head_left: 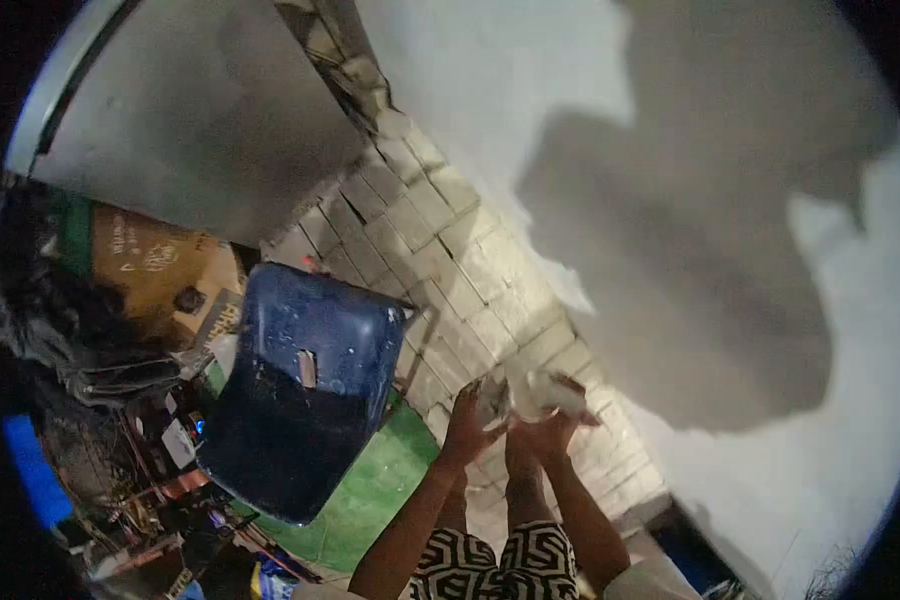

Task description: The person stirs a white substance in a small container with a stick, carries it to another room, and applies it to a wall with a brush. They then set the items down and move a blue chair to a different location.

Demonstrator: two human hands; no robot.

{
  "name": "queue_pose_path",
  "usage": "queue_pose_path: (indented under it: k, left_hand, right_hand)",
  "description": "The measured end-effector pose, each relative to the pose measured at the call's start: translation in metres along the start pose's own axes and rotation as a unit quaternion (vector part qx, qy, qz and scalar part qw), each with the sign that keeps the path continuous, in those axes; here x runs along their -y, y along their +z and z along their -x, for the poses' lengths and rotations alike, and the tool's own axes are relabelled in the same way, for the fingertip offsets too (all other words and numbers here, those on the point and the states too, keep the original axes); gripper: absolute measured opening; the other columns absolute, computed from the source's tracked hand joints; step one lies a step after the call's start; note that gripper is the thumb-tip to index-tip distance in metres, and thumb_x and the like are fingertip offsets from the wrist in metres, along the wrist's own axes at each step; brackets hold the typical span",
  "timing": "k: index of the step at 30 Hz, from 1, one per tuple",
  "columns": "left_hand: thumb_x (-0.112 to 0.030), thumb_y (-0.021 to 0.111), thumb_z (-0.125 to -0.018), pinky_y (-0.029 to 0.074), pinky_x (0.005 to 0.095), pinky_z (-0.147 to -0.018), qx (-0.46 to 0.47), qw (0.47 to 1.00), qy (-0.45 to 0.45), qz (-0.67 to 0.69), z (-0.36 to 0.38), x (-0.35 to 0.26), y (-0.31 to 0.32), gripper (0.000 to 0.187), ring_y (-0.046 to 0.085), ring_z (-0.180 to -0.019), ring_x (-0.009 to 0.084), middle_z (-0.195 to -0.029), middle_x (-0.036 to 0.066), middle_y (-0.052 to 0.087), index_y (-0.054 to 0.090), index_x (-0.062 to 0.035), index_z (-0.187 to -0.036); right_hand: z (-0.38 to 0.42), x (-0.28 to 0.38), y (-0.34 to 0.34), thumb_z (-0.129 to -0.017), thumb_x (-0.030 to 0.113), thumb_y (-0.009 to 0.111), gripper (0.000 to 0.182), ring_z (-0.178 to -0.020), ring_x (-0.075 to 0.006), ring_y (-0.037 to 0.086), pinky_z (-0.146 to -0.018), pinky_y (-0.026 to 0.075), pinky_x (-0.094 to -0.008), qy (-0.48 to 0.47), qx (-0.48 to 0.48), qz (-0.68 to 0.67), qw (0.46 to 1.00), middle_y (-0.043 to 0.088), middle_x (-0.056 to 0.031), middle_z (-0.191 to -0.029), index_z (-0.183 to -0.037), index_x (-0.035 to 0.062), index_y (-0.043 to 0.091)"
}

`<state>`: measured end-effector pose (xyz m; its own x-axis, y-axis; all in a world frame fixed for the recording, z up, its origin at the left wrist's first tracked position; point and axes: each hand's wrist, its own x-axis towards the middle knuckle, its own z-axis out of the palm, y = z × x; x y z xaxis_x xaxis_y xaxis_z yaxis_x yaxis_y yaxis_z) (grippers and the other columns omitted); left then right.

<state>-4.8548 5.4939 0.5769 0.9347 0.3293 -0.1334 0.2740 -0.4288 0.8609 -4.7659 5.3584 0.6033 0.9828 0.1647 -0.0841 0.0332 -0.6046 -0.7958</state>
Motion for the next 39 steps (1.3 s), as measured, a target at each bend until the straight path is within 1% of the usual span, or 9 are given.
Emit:
queue_pose_path:
  k: [3, 6, 9, 12, 14, 25, 28, 37, 39]
  left_hand:
    - [-0.034, 0.077, -0.084, 0.041, 0.0453, -0.106, 0.025, 0.987, -0.146, 0.064, 0.03, 0.024, 0.015, 0.074, 0.051, -0.123, 0.0406, -0.131, 0.024, 0.053, 0.044, 0.0027, -0.139]
    - [-0.032, 0.076, -0.086, 0.043, 0.0457, -0.102, 0.008, 0.984, -0.172, 0.037, 0.066, 0.091, 0.045, 0.064, 0.054, -0.12, 0.0388, -0.126, 0.022, 0.055, 0.05, 0.0034, -0.133]
    - [-0.031, 0.075, -0.087, 0.043, 0.046, -0.101, 0.007, 0.974, -0.214, 0.067, 0.089, 0.135, 0.07, 0.058, 0.055, -0.118, 0.038, -0.124, 0.023, 0.056, 0.052, 0.004, -0.128]
    - [-0.029, 0.073, -0.088, 0.042, 0.0464, -0.104, 0.006, 0.969, -0.241, 0.059, 0.11, 0.172, 0.101, 0.059, 0.053, -0.122, 0.0388, -0.129, 0.023, 0.054, 0.051, 0.0039, -0.132]
    - [-0.033, 0.067, -0.092, 0.037, 0.048, -0.109, 0.013, 0.974, -0.224, 0.042, 0.109, 0.184, 0.12, 0.064, 0.048, -0.129, 0.0395, -0.134, 0.027, 0.051, 0.045, 0.0048, -0.139]
    - [-0.022, 0.072, -0.089, 0.035, 0.0462, -0.112, 0.008, 0.97, -0.215, 0.115, 0.103, 0.232, 0.181, 0.067, 0.043, -0.135, 0.0383, -0.145, 0.025, 0.045, 0.041, 0.001, -0.145]
    - [-0.026, 0.071, -0.091, 0.029, 0.0477, -0.115, 0.032, 0.961, -0.244, 0.126, 0.095, 0.225, 0.174, 0.068, 0.037, -0.14, 0.0383, -0.149, 0.026, 0.04, 0.04, 0.0019, -0.145]
    - [-0.031, 0.068, -0.09, 0.01, 0.0539, -0.122, 0.084, 0.977, -0.193, -0.027, 0.097, 0.219, 0.166, 0.076, 0.017, -0.15, 0.0411, -0.159, 0.029, 0.023, 0.035, 0.0026, -0.149]
    - [-0.031, 0.068, -0.09, 0.009, 0.0543, -0.122, 0.086, 0.975, -0.204, -0.019, 0.102, 0.211, 0.158, 0.076, 0.016, -0.15, 0.0411, -0.159, 0.028, 0.021, 0.035, 0.0028, -0.15]
  right_hand:
    - [0.003, -0.057, 0.025, -0.063, 0.029, 0.092, 0.09, -0.113, -0.0259, 0.054, -0.096, 0.048, -0.0389, 0.117, -0.024, -0.202, 0.972, 0.05, -0.0112, -0.124, -0.134, 0.0056, 0.041]
    - [0.018, -0.156, 0.062, -0.064, 0.027, 0.092, 0.087, -0.114, -0.0252, 0.054, -0.096, 0.048, -0.0372, -0.012, -0.128, -0.104, 0.986, 0.05, -0.0114, -0.126, -0.133, 0.0055, 0.042]
    - [0.047, -0.288, 0.091, -0.062, 0.021, 0.092, 0.086, -0.123, -0.0255, 0.047, -0.097, 0.047, -0.0455, 0.272, -0.168, -0.613, 0.722, 0.051, -0.0116, -0.128, -0.132, 0.0037, 0.044]
    - [0.062, -0.375, 0.118, -0.063, 0.021, 0.092, 0.084, -0.122, -0.0261, 0.047, -0.095, 0.049, -0.0415, 0.18, -0.185, -0.394, 0.882, 0.052, -0.0114, -0.129, -0.131, 0.0029, 0.046]
    - [0.059, -0.376, 0.122, -0.064, 0.03, 0.09, 0.084, -0.12, -0.0311, 0.05, -0.097, 0.045, -0.0491, 0.108, -0.14, -0.032, 0.984, 0.055, -0.0147, -0.127, -0.132, 0.0028, 0.049]
    - [0.062, -0.477, 0.188, -0.064, 0.049, 0.085, 0.099, -0.128, -0.0414, 0.044, -0.115, 0.022, -0.054, 0.287, -0.131, 0.149, 0.937, 0.051, -0.0242, -0.137, -0.137, -0.0029, 0.044]
    - [0.063, -0.453, 0.195, -0.066, 0.057, 0.082, 0.107, -0.135, -0.0449, 0.036, -0.116, 0.02, -0.0569, 0.492, -0.039, 0.188, 0.849, 0.044, -0.0281, -0.143, -0.14, -0.0077, 0.041]
    - [0.071, -0.453, 0.202, -0.064, 0.069, 0.079, 0.13, -0.145, -0.0482, 0.019, -0.107, 0.022, -0.0756, 0.508, 0.054, 0.201, 0.836, 0.016, -0.0339, -0.157, -0.154, -0.0019, 0.02]
    - [0.071, -0.44, 0.192, -0.064, 0.064, 0.083, 0.127, -0.145, -0.0442, 0.023, -0.11, 0.026, -0.0678, 0.484, 0.056, 0.097, 0.868, 0.02, -0.0316, -0.158, -0.154, -0.0017, 0.022]
